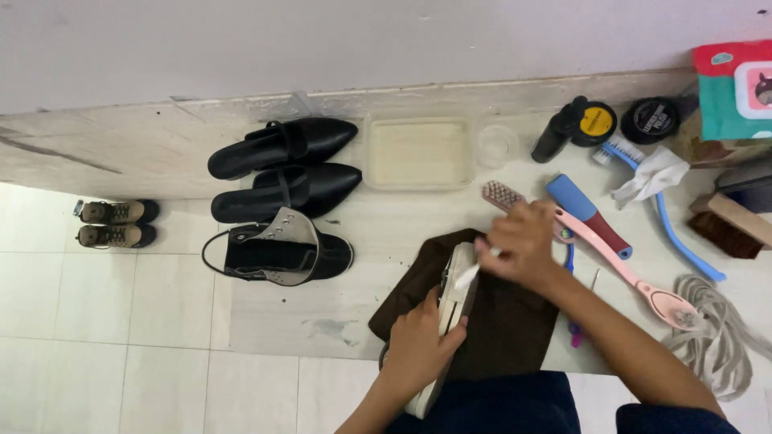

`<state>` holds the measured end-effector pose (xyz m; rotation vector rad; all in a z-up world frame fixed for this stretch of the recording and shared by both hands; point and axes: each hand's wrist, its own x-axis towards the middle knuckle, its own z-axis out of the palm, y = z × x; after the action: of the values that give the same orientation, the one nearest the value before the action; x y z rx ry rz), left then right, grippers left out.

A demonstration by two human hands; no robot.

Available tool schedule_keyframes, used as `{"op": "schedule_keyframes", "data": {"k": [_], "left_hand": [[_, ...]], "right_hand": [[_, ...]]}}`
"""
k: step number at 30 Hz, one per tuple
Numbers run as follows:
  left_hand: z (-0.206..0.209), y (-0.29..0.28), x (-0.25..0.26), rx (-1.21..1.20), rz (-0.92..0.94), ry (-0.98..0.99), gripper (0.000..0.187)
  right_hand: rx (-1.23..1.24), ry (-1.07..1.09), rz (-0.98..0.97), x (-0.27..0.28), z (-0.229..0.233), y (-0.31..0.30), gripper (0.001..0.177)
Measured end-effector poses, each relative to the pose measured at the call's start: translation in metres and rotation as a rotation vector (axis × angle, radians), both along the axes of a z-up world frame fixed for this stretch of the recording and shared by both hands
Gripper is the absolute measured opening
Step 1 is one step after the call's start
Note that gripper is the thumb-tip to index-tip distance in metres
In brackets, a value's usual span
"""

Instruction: The person cleans a black high-top sneaker using a white toothbrush and a brown cloth. They repeatedly dip the toothbrush into a small container of liquid and scrub the white rubber sole and toe cap, then wipe the shoe with the cloth. The process is repeated multiple times throughout the clip.

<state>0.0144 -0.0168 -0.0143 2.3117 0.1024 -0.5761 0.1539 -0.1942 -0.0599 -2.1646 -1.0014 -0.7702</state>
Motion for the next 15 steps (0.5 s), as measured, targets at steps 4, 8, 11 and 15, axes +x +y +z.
{"op": "schedule_keyframes", "data": {"k": [4,8,11,15], "left_hand": [[-0.002,0.001,0.000,-0.002,0.001,0.004,0.061],[0.001,0.003,-0.001,-0.011,0.000,0.016,0.062],[0.003,0.003,0.002,-0.021,-0.003,0.041,0.061],[-0.006,0.005,0.003,-0.004,-0.025,0.007,0.062]], "right_hand": [[0.000,0.039,-0.069,-0.003,0.012,0.009,0.038],[-0.002,0.023,0.004,0.001,0.003,0.004,0.039],[-0.011,0.056,-0.033,-0.003,0.012,0.009,0.039],[-0.001,0.064,0.096,-0.005,0.014,0.011,0.038]]}}
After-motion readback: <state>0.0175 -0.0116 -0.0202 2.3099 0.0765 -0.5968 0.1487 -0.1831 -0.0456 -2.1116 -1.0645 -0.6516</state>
